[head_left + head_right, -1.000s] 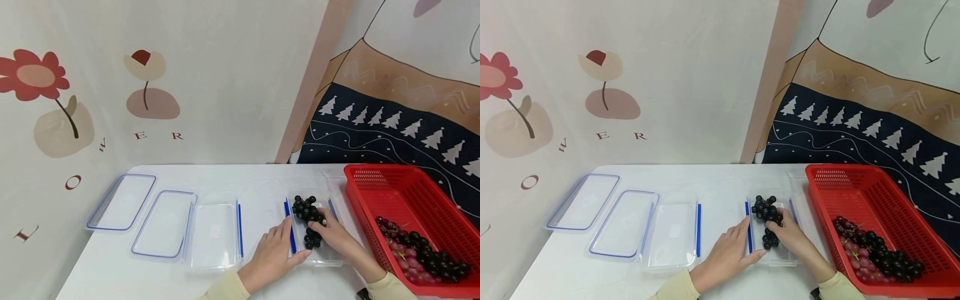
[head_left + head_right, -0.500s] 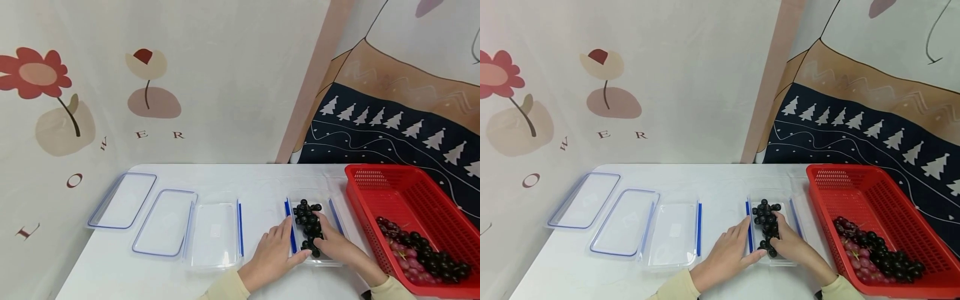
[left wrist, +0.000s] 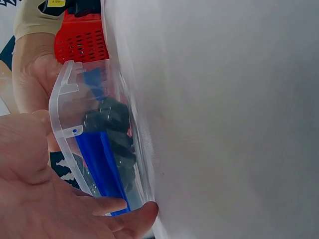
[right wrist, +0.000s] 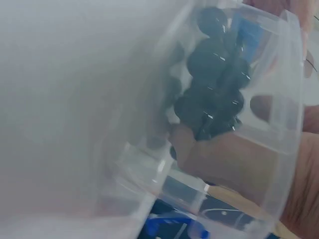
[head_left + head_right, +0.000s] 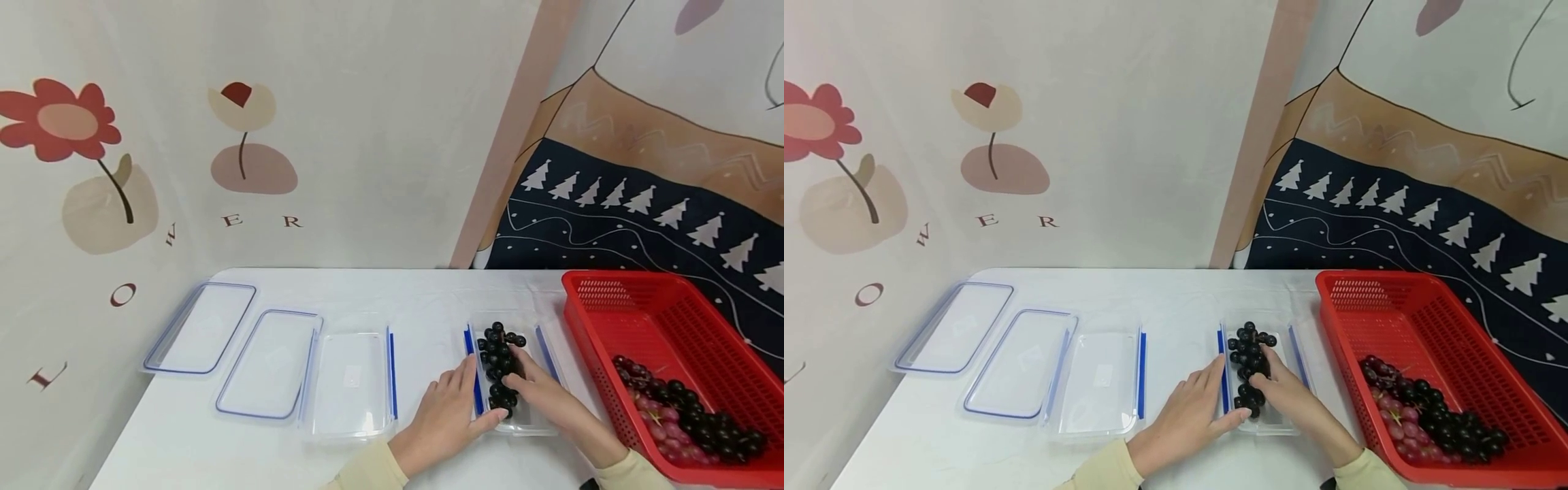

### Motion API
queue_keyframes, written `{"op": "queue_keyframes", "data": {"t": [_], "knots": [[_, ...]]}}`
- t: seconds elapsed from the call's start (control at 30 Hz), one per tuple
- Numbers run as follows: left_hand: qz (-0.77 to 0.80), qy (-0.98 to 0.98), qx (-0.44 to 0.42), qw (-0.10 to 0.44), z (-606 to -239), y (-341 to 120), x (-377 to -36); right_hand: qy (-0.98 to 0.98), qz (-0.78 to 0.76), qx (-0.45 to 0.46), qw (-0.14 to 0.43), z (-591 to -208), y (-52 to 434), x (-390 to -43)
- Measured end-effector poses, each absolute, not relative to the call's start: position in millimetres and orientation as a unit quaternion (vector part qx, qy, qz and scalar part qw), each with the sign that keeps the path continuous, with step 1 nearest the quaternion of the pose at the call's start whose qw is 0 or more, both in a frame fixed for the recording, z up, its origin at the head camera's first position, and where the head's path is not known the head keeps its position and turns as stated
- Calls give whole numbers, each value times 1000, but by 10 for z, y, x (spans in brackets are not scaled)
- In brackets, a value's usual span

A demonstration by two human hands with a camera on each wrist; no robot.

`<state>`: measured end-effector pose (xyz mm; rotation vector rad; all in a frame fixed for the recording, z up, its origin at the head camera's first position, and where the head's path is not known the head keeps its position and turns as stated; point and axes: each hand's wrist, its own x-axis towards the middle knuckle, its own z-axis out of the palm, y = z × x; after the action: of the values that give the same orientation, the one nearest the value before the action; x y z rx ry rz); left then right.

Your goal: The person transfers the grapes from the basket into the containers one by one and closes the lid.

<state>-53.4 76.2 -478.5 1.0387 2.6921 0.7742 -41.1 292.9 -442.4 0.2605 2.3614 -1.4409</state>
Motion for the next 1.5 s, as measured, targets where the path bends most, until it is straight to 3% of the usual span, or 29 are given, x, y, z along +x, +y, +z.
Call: {"op": "queue_keyframes", "data": {"t": [0.43,0.77,1.5], "knots": [[264,897,343,92,-4776,773,-526,806,-546,142,182,-4524,2934,-552],[262,895,350,83,-4765,795,-527,763,-611,165,135,-4471,2929,-631],[261,898,346,80,-4789,769,-535,697,-684,141,161,-4507,2848,-681]]}}
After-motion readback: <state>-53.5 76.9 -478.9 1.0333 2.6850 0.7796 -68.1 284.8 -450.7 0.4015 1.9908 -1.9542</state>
